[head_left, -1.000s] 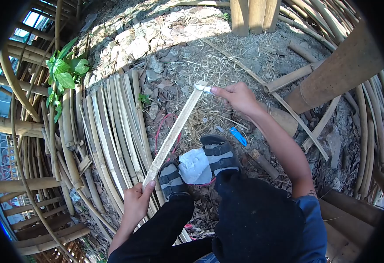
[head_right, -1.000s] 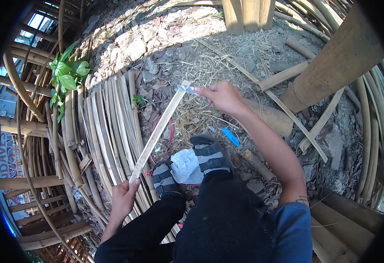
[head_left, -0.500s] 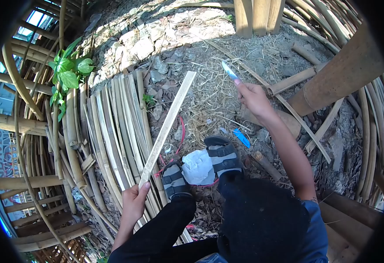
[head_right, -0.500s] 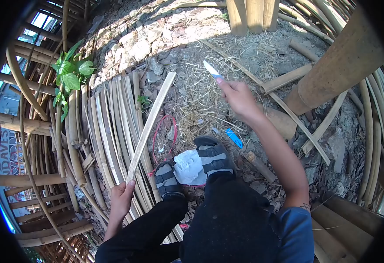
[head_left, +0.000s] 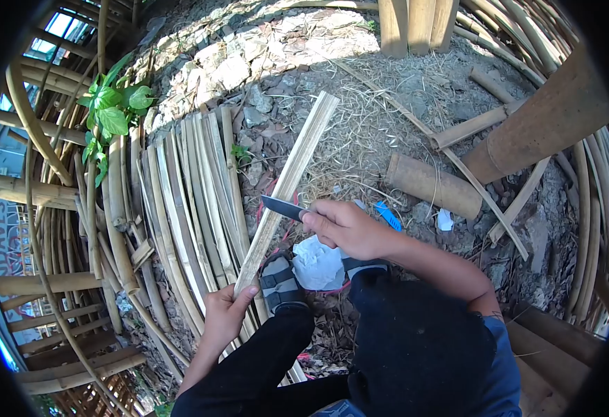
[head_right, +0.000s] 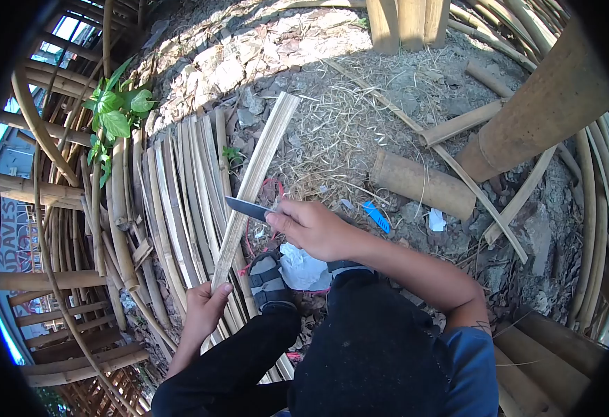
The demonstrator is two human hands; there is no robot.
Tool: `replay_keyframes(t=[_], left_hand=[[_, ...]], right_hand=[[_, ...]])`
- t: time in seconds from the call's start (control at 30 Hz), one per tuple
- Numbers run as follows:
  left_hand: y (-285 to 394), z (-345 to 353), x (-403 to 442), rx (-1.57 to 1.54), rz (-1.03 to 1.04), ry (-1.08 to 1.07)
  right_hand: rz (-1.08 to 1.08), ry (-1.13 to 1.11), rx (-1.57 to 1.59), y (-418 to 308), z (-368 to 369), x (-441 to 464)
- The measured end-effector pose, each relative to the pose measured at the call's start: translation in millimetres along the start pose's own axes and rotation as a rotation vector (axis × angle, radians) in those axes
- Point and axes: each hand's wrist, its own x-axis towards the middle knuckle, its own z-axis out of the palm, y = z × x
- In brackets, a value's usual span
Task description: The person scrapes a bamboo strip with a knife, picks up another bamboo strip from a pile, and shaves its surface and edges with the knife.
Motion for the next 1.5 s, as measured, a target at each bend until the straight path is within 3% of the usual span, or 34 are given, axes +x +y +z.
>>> replay_keyframes(t=[0.13,0.27,0.43,0.73,1.33,1.43,1.5], left_hand=[[10.8,5.3,2.5,0.021,0.058,0.014],[23.5,9.9,1.9,0.002,0.063,-0.041],[19.3,11.5,0.9,0.079,0.117,0.016],[19.0,11.4,0.1,0.141,0.179,0.075],[18.7,11.4,-2.0,0.189,0.230,0.137],[12.5,9.9,-1.8,0.160,0.251,0.200],[5.4,7.3,-1.8,0.145,0.232,0.214]], right_hand=[[-0.009,-0.166,0.160,13.0,21.2,9.9],[0.039,-0.238,0.078,13.5,35.5,8.8],[0.088,-0.186,0.175,14.3,41.4,6.3],[0.387,-0.345,0.501,5.8,30.9,2.7],[0.233,-0.091,0.235,3.0,29.5,-3.6],[0.183,0.025,0.385,6.1,17.8,-2.8],[0.205,0.242,0.404,3.2,-6.0,-3.1]])
